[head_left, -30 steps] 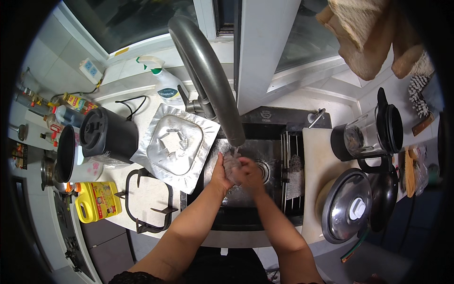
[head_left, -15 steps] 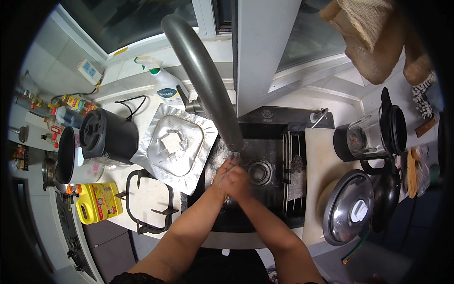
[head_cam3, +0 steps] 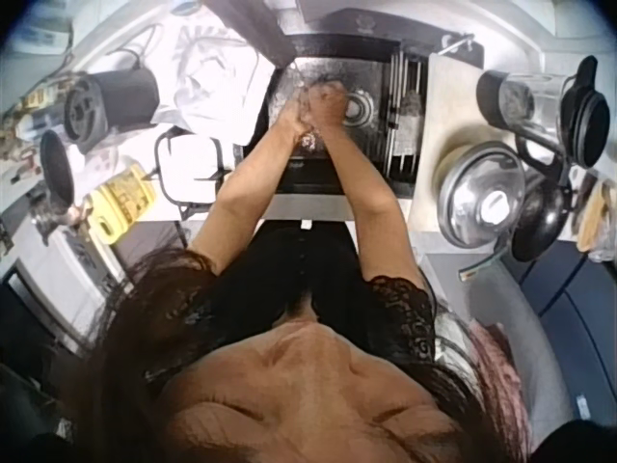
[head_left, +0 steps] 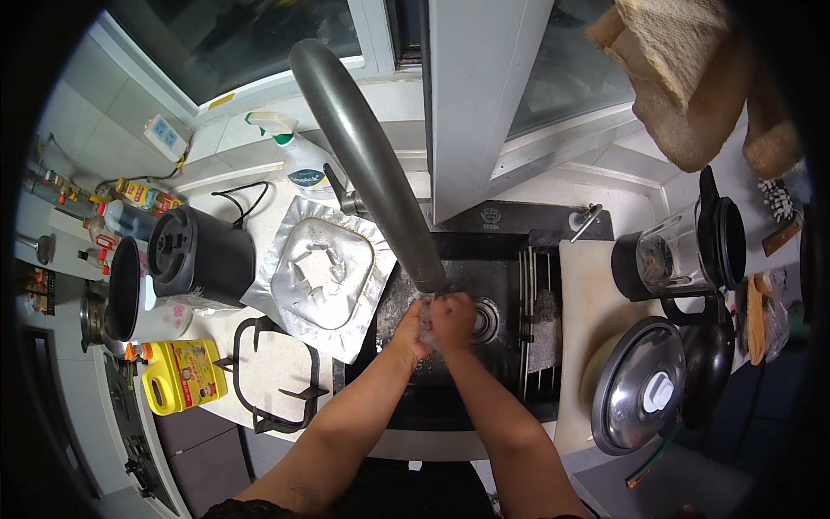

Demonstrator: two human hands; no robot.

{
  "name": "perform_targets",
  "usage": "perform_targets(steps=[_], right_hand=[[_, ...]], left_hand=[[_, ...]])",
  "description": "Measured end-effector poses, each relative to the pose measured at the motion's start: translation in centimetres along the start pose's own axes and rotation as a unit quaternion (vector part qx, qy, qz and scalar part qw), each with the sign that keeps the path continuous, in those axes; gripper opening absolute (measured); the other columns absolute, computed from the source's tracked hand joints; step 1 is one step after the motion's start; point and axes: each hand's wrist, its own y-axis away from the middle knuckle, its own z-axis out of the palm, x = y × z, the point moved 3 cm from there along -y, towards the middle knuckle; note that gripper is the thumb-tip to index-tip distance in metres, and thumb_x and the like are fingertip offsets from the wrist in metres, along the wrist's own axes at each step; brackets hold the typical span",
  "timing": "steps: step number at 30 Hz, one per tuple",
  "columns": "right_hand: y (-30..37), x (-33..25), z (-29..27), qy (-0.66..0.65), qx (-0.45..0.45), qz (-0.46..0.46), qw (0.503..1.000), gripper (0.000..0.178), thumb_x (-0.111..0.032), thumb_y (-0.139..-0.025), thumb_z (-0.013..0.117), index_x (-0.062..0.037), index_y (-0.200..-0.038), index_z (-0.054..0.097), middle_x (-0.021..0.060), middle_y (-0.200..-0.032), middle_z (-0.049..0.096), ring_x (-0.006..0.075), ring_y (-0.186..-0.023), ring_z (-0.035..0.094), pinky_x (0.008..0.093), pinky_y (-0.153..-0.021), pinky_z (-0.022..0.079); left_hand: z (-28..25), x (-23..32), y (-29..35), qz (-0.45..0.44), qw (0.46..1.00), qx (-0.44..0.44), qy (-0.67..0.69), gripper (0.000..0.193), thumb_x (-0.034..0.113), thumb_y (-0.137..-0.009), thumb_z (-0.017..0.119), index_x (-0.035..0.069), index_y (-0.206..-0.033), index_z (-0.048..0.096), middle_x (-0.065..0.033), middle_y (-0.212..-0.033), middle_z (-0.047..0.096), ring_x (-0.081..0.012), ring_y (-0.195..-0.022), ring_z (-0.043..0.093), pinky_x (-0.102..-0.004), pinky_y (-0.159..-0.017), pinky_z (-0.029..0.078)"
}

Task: The person washes a cloth under running water in the sink, then wrings it out. They move to the stovetop and wipe the surface with the cloth, lifting and replacing a burner grate during the process.

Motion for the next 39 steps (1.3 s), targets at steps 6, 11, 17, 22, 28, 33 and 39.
perform_targets(steps=[6,11,17,22,28,33,39], right_hand=[[0.2,-2.0,-0.4,0.005,-0.093,-0.053,0.994,0.017,-0.012,-0.068,0.064,-0.0021,-0.057,0.055,0.0139,-0.07,0.056,0.0302,-0.062,0.054,0.0399,-0.057,0.043],[0.2,5.1,-0.9,-0.137,0.025,0.355,0.925,0.035,-0.033,-0.076,0.07,-0.0024,-0.09,0.061,0.0102,-0.083,0.06,0.0237,-0.082,0.058,0.0331,-0.072,0.046],[0.5,3.3,-3.4,-0.241,-0.321,0.42,0.814,0.051,-0.032,-0.076,0.073,0.0033,-0.11,0.057,0.009,-0.093,0.061,0.0152,-0.082,0.057,0.0282,-0.069,0.047],[0.0,-2.4,-3.5,-0.264,-0.313,0.473,0.781,0.043,-0.031,-0.076,0.072,0.0009,-0.103,0.059,0.0066,-0.088,0.059,0.0136,-0.076,0.056,0.0262,-0.06,0.045],[0.2,-2.2,-4.0,-0.476,-0.363,0.514,0.614,0.035,-0.026,-0.08,0.066,-0.0001,-0.101,0.058,0.0073,-0.089,0.058,0.0157,-0.076,0.058,0.026,-0.064,0.047],[-0.4,3.4,-4.0,-0.33,-0.063,0.488,0.806,0.031,-0.022,-0.075,0.07,-0.001,-0.096,0.06,0.0075,-0.093,0.06,0.0194,-0.084,0.058,0.0314,-0.073,0.046],[-1.0,-7.9,-3.8,-0.089,-0.123,-0.066,0.986,0.019,-0.017,-0.067,0.069,-0.0013,-0.067,0.059,0.0101,-0.093,0.057,0.0315,-0.09,0.053,0.0381,-0.082,0.044]], left_hand=[[-3.6,0.1,-3.5,0.026,0.983,-0.144,0.108,0.04,0.046,-0.09,0.047,0.01,-0.1,0.059,-0.0097,-0.103,0.063,-0.0248,-0.096,0.059,-0.0437,-0.09,0.044],[0.9,-0.1,0.5,0.075,0.996,-0.052,-0.007,0.042,0.044,-0.091,0.045,0.008,-0.111,0.055,-0.0106,-0.11,0.059,-0.0275,-0.103,0.055,-0.0452,-0.09,0.043],[-2.4,2.7,-1.0,0.189,0.98,0.016,-0.058,0.026,0.026,-0.091,0.05,0.012,-0.113,0.051,-0.01,-0.109,0.058,-0.0298,-0.103,0.055,-0.0468,-0.093,0.043],[-5.8,2.0,-3.8,0.191,0.98,-0.008,0.049,0.046,0.043,-0.085,0.059,0.011,-0.117,0.048,-0.0104,-0.121,0.051,-0.0291,-0.11,0.05,-0.0506,-0.094,0.041],[-4.0,0.3,-2.2,-0.047,0.954,-0.275,0.112,0.07,0.064,-0.084,0.044,0.011,-0.129,0.043,-0.0175,-0.12,0.052,-0.0345,-0.113,0.047,-0.0525,-0.092,0.04],[-3.2,0.2,-3.2,0.057,0.991,-0.079,0.09,0.061,0.062,-0.085,0.044,0.01,-0.116,0.05,-0.0167,-0.119,0.053,-0.0349,-0.109,0.051,-0.0483,-0.092,0.041],[-3.5,0.5,-3.1,0.051,0.966,-0.2,0.155,0.05,0.052,-0.091,0.039,0.009,-0.111,0.054,-0.0102,-0.107,0.059,-0.0288,-0.098,0.056,-0.0422,-0.09,0.044]])
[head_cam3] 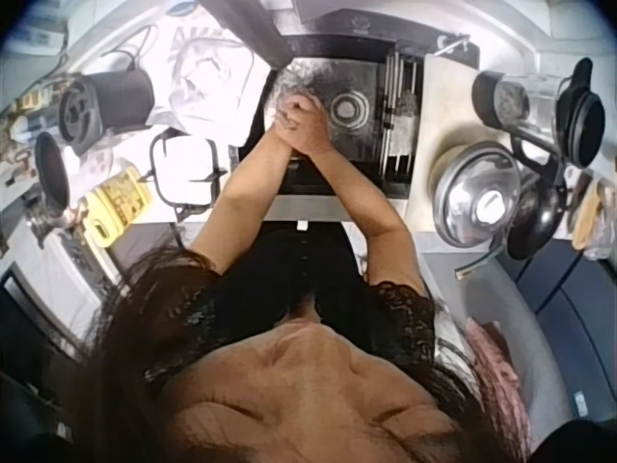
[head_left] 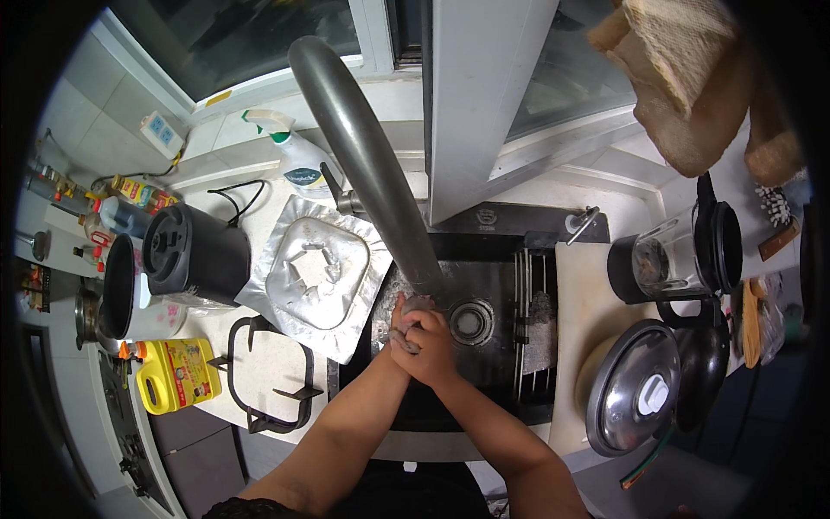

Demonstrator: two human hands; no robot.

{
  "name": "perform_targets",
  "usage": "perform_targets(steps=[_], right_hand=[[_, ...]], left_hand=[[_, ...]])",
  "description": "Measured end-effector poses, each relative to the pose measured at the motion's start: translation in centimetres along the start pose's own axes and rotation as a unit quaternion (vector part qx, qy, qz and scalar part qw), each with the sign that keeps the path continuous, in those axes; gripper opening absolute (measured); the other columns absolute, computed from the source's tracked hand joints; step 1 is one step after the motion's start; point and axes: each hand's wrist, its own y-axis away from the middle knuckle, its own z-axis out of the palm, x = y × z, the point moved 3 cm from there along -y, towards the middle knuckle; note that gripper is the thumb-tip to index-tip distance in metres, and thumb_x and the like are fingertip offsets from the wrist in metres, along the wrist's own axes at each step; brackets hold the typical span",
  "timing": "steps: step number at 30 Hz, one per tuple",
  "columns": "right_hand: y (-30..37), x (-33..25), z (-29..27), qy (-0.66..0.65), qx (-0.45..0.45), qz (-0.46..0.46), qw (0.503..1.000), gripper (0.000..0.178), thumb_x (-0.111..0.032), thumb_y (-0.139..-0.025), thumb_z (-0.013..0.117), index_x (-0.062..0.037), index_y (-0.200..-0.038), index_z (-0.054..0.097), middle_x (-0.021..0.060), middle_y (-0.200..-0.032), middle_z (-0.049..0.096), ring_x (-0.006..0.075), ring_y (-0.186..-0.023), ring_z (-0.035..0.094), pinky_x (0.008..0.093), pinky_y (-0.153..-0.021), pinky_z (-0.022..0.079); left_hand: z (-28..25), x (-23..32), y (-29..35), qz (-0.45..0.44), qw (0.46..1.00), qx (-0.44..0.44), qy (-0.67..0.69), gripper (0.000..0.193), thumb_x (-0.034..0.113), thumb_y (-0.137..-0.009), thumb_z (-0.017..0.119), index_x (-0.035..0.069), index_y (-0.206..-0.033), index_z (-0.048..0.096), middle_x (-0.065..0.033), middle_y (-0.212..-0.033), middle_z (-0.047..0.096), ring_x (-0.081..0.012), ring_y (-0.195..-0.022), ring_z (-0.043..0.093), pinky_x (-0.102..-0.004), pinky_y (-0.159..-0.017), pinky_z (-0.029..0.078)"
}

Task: The person washes a cloth under running water in the sink, then wrings it out. They move to the stovetop and wipe the surface with the cloth, lifting and replacing a burner grate during the process.

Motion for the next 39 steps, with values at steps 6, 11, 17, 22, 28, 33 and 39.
perform_targets(steps=[6,11,17,22,28,33,39], right_hand=[[1.0,8.7,0.7,0.001,0.161,0.234,0.959,0.019,-0.013,-0.063,0.065,0.0021,-0.072,0.058,0.0119,-0.089,0.057,0.0287,-0.084,0.056,0.0347,-0.078,0.045],[1.9,5.3,3.5,0.048,-0.205,0.149,0.966,0.041,-0.019,-0.074,0.066,-0.0027,-0.108,0.05,0.0114,-0.121,0.046,0.0281,-0.112,0.042,0.0386,-0.095,0.034],[0.9,9.9,1.2,-0.039,0.162,0.306,0.937,0.013,-0.011,-0.062,0.065,-0.0019,-0.069,0.058,0.0112,-0.085,0.059,0.0292,-0.081,0.056,0.0362,-0.072,0.045],[1.3,5.0,2.5,-0.002,0.037,0.041,0.998,0.016,-0.013,-0.064,0.067,-0.003,-0.067,0.055,0.0123,-0.086,0.059,0.0317,-0.083,0.056,0.0365,-0.076,0.045],[3.0,16.4,1.5,0.106,-0.002,0.491,0.865,0.031,-0.028,-0.076,0.062,0.0016,-0.085,0.064,0.019,-0.091,0.062,0.0326,-0.092,0.059,0.0388,-0.076,0.047],[3.2,17.5,-0.6,-0.274,0.085,0.63,0.722,0.034,-0.025,-0.084,0.057,0.0038,-0.102,0.057,0.0178,-0.102,0.06,0.0325,-0.094,0.059,0.0414,-0.084,0.048],[-0.5,13.5,-0.9,-0.567,-0.038,0.535,0.626,0.035,-0.005,-0.078,0.056,0.0008,-0.112,0.051,0.0128,-0.106,0.058,0.027,-0.097,0.058,0.04,-0.088,0.047]], left_hand=[[3.9,-2.0,0.4,0.026,0.975,0.172,-0.14,0.042,0.043,-0.093,0.042,0.006,-0.103,0.057,-0.0118,-0.096,0.062,-0.0275,-0.088,0.059,-0.0426,-0.082,0.048],[2.7,-0.9,0.4,-0.079,0.995,-0.06,0.017,0.04,0.041,-0.092,0.041,0.008,-0.107,0.058,-0.0103,-0.103,0.062,-0.0276,-0.098,0.058,-0.0428,-0.089,0.046],[3.2,-1.5,0.5,-0.015,0.971,0.171,-0.165,0.036,0.035,-0.088,0.046,0.007,-0.106,0.06,-0.0094,-0.103,0.063,-0.0252,-0.098,0.059,-0.0398,-0.088,0.047],[-3.6,1.9,-1.8,-0.022,0.97,-0.085,-0.227,0.034,0.035,-0.089,0.045,0.006,-0.099,0.06,-0.0115,-0.1,0.063,-0.0264,-0.095,0.059,-0.0419,-0.086,0.048],[1.7,-1.0,2.1,-0.035,0.958,0.197,-0.204,0.036,0.039,-0.089,0.048,0.004,-0.094,0.057,-0.0146,-0.098,0.061,-0.0314,-0.087,0.06,-0.0464,-0.075,0.049],[1.4,1.1,4.2,0.022,0.959,0.249,-0.131,0.015,0.007,-0.079,0.065,0.005,-0.081,0.05,-0.0039,-0.069,0.047,-0.0103,-0.054,0.039,-0.0208,-0.044,0.033],[-1.3,1.7,3.6,0.05,0.945,0.302,-0.116,0.013,0.01,-0.081,0.061,0.006,-0.084,0.049,-0.0042,-0.075,0.049,-0.014,-0.061,0.044,-0.0273,-0.053,0.039]])
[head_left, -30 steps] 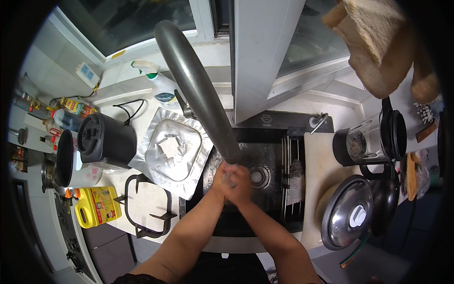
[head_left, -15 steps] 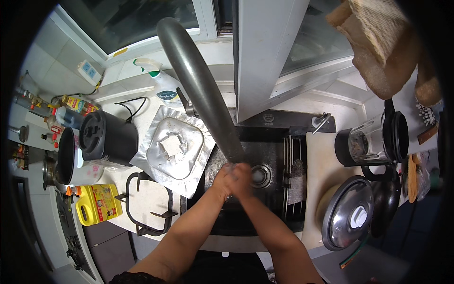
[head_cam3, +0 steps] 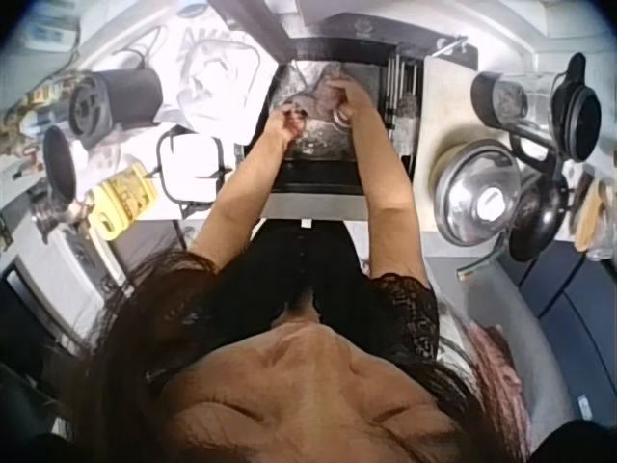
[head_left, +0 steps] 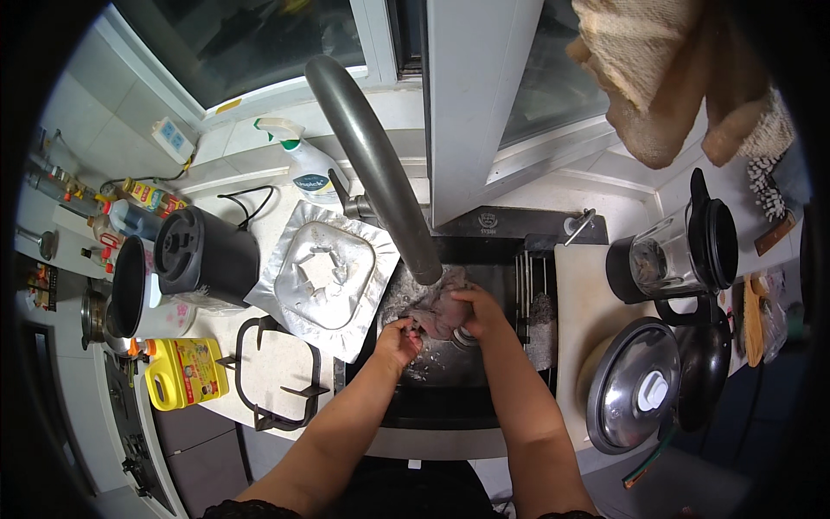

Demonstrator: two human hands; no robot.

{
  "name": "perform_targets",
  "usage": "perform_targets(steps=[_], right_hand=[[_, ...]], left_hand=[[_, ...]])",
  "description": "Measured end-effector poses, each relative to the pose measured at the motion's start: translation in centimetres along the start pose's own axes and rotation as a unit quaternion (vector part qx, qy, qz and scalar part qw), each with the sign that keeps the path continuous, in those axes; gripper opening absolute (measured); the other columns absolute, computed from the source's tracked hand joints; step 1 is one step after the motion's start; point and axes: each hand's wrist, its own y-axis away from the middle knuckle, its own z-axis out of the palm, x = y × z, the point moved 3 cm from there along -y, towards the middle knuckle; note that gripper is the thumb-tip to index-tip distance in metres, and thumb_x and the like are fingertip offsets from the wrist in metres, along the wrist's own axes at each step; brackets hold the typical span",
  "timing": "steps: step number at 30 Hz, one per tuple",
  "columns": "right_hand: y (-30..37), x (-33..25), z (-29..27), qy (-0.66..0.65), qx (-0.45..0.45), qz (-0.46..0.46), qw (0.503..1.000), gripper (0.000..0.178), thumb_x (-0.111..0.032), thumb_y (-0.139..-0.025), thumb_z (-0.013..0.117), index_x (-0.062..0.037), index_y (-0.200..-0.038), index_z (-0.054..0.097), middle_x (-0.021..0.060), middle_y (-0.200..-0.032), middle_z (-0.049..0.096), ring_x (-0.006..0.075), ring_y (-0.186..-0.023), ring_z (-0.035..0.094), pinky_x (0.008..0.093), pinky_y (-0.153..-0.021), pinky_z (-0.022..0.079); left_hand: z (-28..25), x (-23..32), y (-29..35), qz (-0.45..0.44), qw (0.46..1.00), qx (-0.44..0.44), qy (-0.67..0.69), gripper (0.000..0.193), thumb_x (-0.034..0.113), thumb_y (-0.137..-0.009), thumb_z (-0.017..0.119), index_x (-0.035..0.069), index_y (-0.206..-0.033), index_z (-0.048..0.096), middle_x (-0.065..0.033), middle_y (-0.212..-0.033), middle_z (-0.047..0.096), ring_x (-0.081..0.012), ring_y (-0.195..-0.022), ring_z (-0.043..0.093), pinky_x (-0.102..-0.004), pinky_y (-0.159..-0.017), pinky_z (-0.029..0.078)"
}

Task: The person washes a cloth under running water in the sink, then wrings it out. They move to the stovetop and wipe the surface with the cloth, lifting and replacing a burner grate during the process.

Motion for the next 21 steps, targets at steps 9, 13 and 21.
perform_targets(steps=[9,13,21], right_hand=[[0.6,2.3,4.8,-0.053,-0.06,0.051,0.995,0.037,0.002,-0.076,0.053,0.0016,-0.113,0.052,0.0132,-0.106,0.058,0.0254,-0.098,0.058,0.0378,-0.086,0.047],[0.6,0.2,5.3,0.006,-0.049,-0.005,0.999,0.058,0.01,-0.073,0.057,0.0016,-0.128,0.041,0.0128,-0.11,0.056,0.024,-0.098,0.057,0.0379,-0.083,0.049],[0.5,-3.4,1.4,0.194,0.051,-0.104,0.974,0.065,0.012,-0.076,0.058,0.0035,-0.135,0.032,0.0171,-0.116,0.055,0.0237,-0.097,0.06,0.0315,-0.08,0.051]], left_hand=[[1.5,-2.4,-1.7,0.032,0.988,-0.137,0.061,0.032,0.026,-0.091,0.05,0.009,-0.119,0.051,-0.0137,-0.12,0.053,-0.0336,-0.105,0.053,-0.0459,-0.087,0.047],[2.7,-2.3,2.5,0.033,0.996,-0.003,0.084,0.026,0.024,-0.096,0.042,0.012,-0.117,0.051,-0.0098,-0.116,0.057,-0.026,-0.103,0.054,-0.0416,-0.088,0.045],[1.3,-1.0,5.1,0.079,0.992,-0.023,0.099,0.028,0.034,-0.095,0.044,0.012,-0.112,0.052,-0.0102,-0.11,0.058,-0.029,-0.1,0.056,-0.0425,-0.085,0.047]])
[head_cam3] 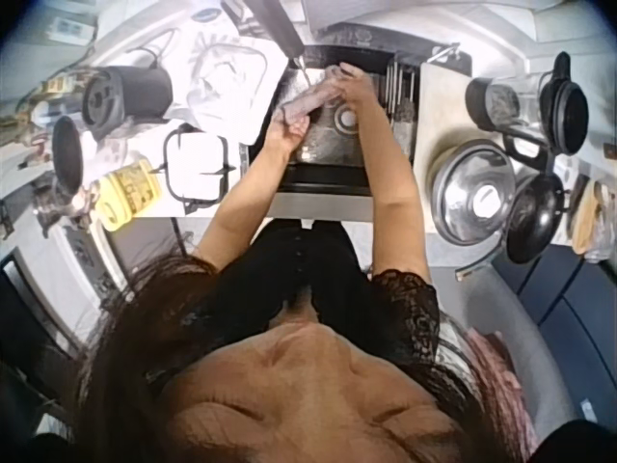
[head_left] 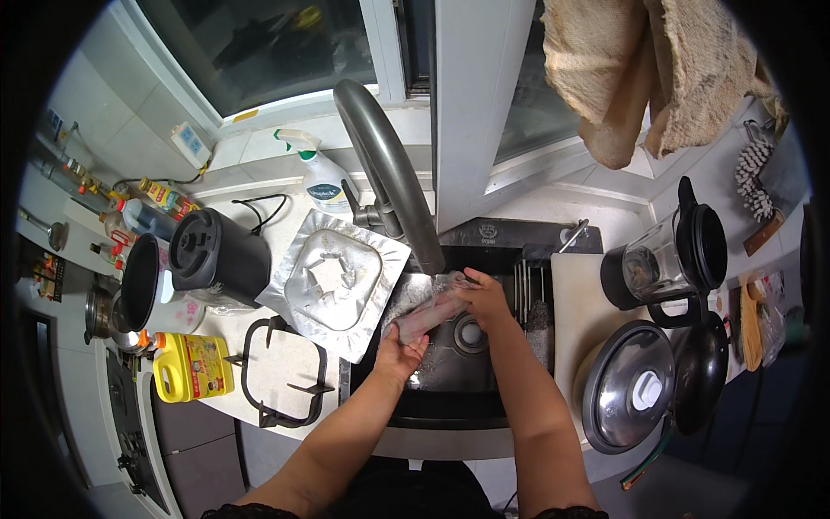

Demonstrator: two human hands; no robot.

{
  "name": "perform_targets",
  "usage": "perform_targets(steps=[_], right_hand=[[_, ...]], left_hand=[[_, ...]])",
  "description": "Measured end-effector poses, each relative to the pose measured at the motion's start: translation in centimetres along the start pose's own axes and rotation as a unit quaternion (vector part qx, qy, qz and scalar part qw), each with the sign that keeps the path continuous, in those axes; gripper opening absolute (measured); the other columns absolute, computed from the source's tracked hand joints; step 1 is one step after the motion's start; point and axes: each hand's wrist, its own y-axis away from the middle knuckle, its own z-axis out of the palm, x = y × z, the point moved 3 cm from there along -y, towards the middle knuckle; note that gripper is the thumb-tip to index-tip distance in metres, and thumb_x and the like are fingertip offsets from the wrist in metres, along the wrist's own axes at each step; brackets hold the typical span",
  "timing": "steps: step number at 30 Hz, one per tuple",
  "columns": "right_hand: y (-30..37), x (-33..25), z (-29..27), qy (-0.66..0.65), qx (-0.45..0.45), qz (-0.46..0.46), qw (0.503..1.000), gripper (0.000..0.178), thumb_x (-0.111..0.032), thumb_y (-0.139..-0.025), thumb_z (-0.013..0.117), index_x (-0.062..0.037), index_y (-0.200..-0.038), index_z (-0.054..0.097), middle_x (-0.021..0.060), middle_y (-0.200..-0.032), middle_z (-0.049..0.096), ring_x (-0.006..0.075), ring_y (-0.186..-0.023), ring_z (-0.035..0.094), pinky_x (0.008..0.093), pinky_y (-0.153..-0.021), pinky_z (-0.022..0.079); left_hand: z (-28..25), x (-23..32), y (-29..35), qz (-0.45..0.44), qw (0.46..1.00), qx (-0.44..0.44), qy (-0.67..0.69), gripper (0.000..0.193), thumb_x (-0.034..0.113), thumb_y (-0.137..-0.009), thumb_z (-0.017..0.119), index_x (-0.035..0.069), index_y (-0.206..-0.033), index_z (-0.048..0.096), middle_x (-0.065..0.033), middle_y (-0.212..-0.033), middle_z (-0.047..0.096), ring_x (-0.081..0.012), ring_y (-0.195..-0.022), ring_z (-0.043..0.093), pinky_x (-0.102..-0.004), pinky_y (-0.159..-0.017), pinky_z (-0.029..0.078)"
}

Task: The person washes a cloth under running water in the sink, then wrings it out. They move to the stovetop and wipe the surface with the cloth, lifting and replacing a burner grate during the process.

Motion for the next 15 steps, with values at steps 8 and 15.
perform_targets(steps=[8,15], right_hand=[[3.7,-0.9,-5.3,-0.083,0.124,-0.093,0.984,0.036,0.009,-0.079,0.058,0.0021,-0.114,0.055,0.0115,-0.102,0.064,0.0167,-0.087,0.062,0.0254,-0.073,0.051],[5.3,-1.3,-7.5,-0.078,0.161,-0.117,0.977,0.031,0.009,-0.082,0.055,0.0013,-0.112,0.056,0.0105,-0.103,0.062,0.0162,-0.086,0.061,0.0282,-0.075,0.051]], left_hand=[[2.6,-1.7,-2.2,-0.022,0.996,-0.083,-0.036,0.025,0.026,-0.097,0.039,0.012,-0.117,0.046,-0.0124,-0.115,0.056,-0.0301,-0.106,0.055,-0.047,-0.092,0.042],[5.9,-1.5,-2.1,0.005,0.955,-0.094,-0.283,0.018,0.011,-0.096,0.042,0.01,-0.113,0.048,-0.0097,-0.104,0.059,-0.0292,-0.09,0.062,-0.0463,-0.083,0.052]])
